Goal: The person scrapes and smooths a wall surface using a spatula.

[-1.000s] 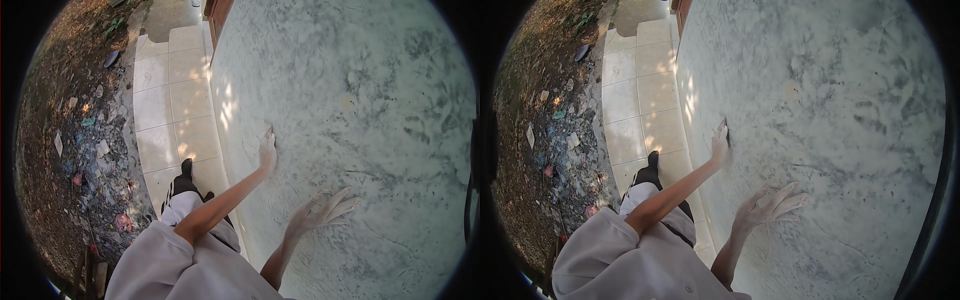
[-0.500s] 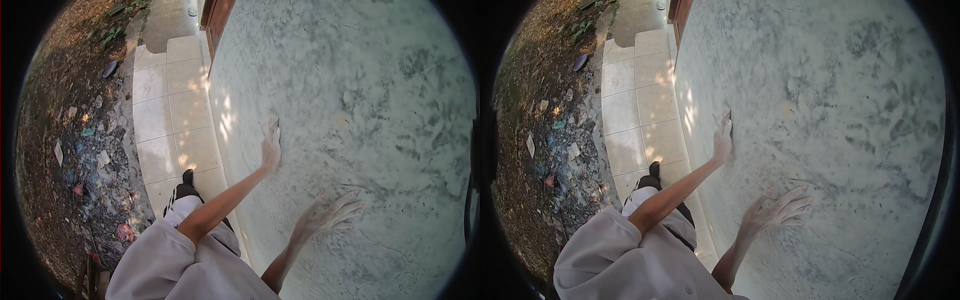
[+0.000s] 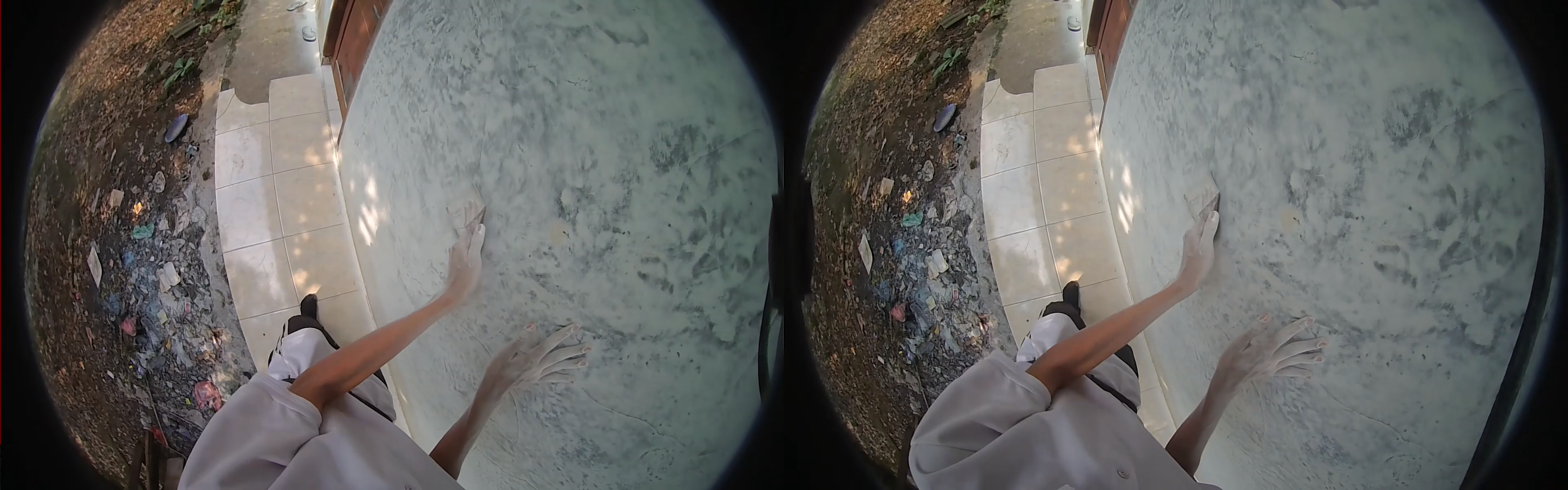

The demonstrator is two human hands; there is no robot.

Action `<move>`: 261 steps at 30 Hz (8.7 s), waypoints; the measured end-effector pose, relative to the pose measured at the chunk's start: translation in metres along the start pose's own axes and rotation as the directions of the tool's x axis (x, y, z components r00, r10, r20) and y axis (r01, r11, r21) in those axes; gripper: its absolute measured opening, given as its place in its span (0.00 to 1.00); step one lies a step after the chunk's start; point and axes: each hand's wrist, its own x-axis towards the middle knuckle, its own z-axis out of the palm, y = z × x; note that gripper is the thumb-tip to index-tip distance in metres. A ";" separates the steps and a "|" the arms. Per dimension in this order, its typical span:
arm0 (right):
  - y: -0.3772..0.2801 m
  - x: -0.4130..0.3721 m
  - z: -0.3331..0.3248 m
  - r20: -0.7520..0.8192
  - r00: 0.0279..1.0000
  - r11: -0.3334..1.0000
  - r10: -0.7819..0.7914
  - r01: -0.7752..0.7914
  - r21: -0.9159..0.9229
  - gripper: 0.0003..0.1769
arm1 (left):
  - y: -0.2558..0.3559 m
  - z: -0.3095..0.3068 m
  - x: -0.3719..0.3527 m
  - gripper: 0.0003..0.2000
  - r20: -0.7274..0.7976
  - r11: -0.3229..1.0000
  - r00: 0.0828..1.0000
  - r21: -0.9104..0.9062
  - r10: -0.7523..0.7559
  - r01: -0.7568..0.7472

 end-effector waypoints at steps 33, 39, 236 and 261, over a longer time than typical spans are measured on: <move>-0.013 0.003 0.024 -0.176 0.984 0.995 0.007 -0.024 -0.096 0.39 | 0.061 0.014 0.086 0.21 0.092 0.951 0.951 0.068 0.295 -0.302; -0.014 0.015 0.021 -0.080 0.996 0.999 -0.042 0.043 0.003 0.35 | -0.005 -0.015 0.099 0.21 0.047 0.952 0.967 0.164 0.252 -0.257; -0.425 0.065 0.236 0.209 -0.484 -0.433 0.850 -0.414 0.801 0.27 | 0.109 -0.027 0.337 0.28 0.527 -0.298 -0.833 -0.833 -0.169 -0.466; -0.515 0.075 0.286 0.336 -0.566 -0.573 0.753 -0.314 0.757 0.28 | 0.076 -0.045 0.365 0.31 0.323 -0.150 -0.898 -0.945 -0.300 -0.290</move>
